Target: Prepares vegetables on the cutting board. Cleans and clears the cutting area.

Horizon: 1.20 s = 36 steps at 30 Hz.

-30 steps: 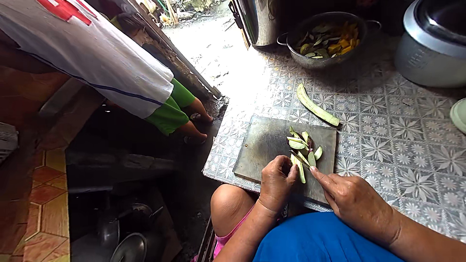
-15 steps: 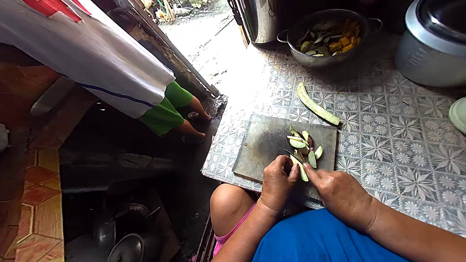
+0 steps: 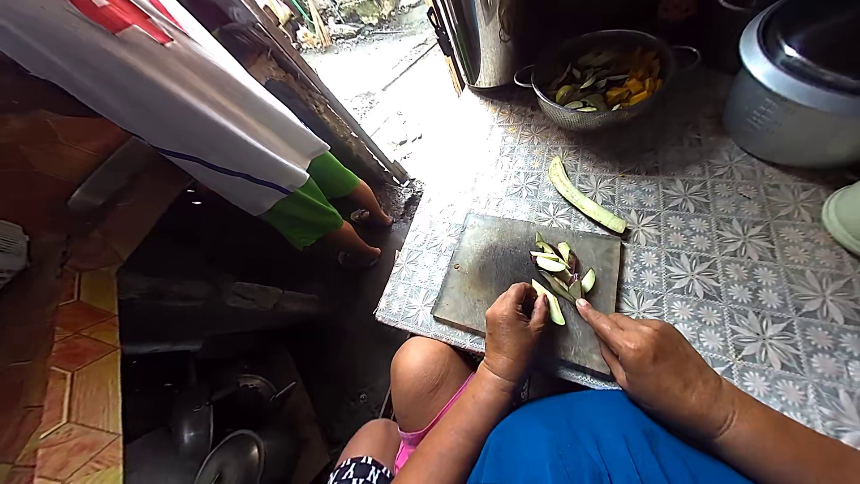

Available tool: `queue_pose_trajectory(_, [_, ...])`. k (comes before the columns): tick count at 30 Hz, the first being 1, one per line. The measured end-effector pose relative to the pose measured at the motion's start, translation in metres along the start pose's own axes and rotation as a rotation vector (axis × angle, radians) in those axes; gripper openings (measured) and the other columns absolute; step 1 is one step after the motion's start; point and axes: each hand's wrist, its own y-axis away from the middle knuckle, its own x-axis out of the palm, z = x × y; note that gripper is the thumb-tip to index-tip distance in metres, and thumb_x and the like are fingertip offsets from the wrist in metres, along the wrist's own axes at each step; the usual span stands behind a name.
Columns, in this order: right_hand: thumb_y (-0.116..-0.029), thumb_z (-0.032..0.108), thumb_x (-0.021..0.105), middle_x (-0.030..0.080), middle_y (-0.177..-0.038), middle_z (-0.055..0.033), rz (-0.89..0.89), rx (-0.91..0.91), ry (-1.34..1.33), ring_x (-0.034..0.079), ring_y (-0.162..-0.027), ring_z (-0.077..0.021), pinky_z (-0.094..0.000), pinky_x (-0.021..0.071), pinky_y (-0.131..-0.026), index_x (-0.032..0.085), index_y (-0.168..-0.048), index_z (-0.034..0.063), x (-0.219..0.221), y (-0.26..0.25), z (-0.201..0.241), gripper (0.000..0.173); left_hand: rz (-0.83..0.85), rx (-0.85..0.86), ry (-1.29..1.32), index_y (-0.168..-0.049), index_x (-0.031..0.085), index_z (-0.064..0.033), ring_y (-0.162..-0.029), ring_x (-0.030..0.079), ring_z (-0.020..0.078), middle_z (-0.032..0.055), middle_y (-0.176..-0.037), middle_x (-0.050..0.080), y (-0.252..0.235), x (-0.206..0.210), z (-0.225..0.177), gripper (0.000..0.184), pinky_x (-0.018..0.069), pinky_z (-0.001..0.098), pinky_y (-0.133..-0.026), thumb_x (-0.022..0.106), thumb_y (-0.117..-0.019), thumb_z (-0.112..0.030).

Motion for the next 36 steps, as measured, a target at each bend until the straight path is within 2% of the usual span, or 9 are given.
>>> queue_pose_trajectory(7, [-0.0834,0.005,0.052,0.057,-0.058,-0.0062,0.037,-0.061,0.032,0.055,-0.043,-0.0213,-0.0338,0.0417,-0.039,0.075,-0.121,0.0015,0.001,0.003,0.003,0.044,-0.002,0.013,0.024,-0.089,0.074,-0.003,-0.068,0.067,0.0046,0.003,-0.076,0.072,0.001,0.0,0.001,0.009,0.0567,0.0196,-0.066,0.071,-0.0867,-0.012])
queue_pose_trajectory(11, [-0.0886,0.003,0.051,0.055,-0.056,-0.0056,0.048,-0.109,0.027,0.053,-0.042,-0.0209,-0.0332,0.0405,-0.038,0.075,-0.12,0.0002,-0.002,0.001,0.0,0.04,0.004,0.016,0.044,-0.089,0.074,-0.0024,-0.07,0.068,0.0047,0.0034,-0.078,0.072,0.001,-0.001,0.002,0.009,0.0574,0.0198,-0.068,0.072,-0.0867,-0.011])
queue_pose_trajectory(16, [-0.087,0.003,0.053,0.057,-0.057,-0.0071,0.121,-0.11,0.018,0.056,-0.043,-0.0228,-0.0349,0.0436,-0.039,0.074,-0.121,-0.0007,-0.001,-0.005,-0.001,0.04,0.01,0.045,0.033,-0.089,0.074,-0.0025,-0.07,0.068,0.0052,0.0038,-0.078,0.072,0.0,-0.001,0.003,0.008,0.0571,0.0193,-0.069,0.072,-0.0864,-0.01])
queue_pose_trajectory(20, [-0.086,0.001,0.057,0.061,-0.061,-0.0117,0.148,-0.066,-0.009,0.06,-0.046,-0.0276,-0.04,0.049,-0.042,0.072,-0.123,-0.0015,0.016,-0.016,-0.003,0.04,0.014,0.068,0.012,-0.089,0.074,-0.002,-0.071,0.069,0.0067,0.0048,-0.079,0.073,-0.001,0.0,0.003,0.009,0.0577,0.0206,-0.07,0.072,-0.0863,-0.01])
queue_pose_trajectory(23, [-0.0865,0.003,0.055,0.06,-0.06,-0.0105,0.086,-0.068,-0.007,0.058,-0.044,-0.0261,-0.0383,0.0463,-0.04,0.073,-0.121,-0.0014,0.025,-0.015,-0.004,0.039,0.032,0.083,0.004,-0.091,0.074,-0.0017,-0.074,0.07,0.0086,0.0054,-0.081,0.073,0.001,-0.002,0.002,0.011,0.0584,0.0226,-0.072,0.071,-0.0867,-0.011])
queue_pose_trajectory(28, [-0.0854,0.005,0.055,0.062,-0.061,-0.0104,0.091,-0.039,-0.01,0.059,-0.045,-0.0257,-0.0387,0.0483,-0.041,0.073,-0.123,-0.0024,0.017,0.001,-0.006,0.042,0.093,0.108,-0.016,-0.101,0.073,0.0014,-0.073,0.069,0.0107,0.0077,-0.085,0.072,0.007,-0.009,0.0,0.024,0.0587,0.0235,-0.07,0.076,-0.0847,-0.017])
queue_pose_trajectory(31, [-0.0845,0.007,0.054,0.064,-0.063,-0.0097,0.095,-0.028,-0.03,0.061,-0.047,-0.0254,-0.0386,0.0496,-0.043,0.073,-0.121,-0.0015,0.008,0.008,-0.008,0.042,0.058,0.099,-0.029,-0.098,0.073,0.001,-0.071,0.069,0.0113,0.0074,-0.082,0.072,0.007,-0.006,0.0,0.023,0.0584,0.024,-0.069,0.076,-0.0842,-0.017])
queue_pose_trajectory(36, [-0.0858,0.007,0.051,0.063,-0.063,-0.0084,0.021,-0.038,-0.007,0.06,-0.046,-0.0231,-0.0356,0.0466,-0.041,0.074,-0.122,-0.0002,-0.002,0.005,-0.007,0.044,0.001,0.093,-0.02,-0.095,0.072,0.0008,-0.068,0.067,0.0093,0.0059,-0.079,0.071,0.007,0.0,-0.001,0.021,0.0577,0.0225,-0.065,0.077,-0.0831,-0.016])
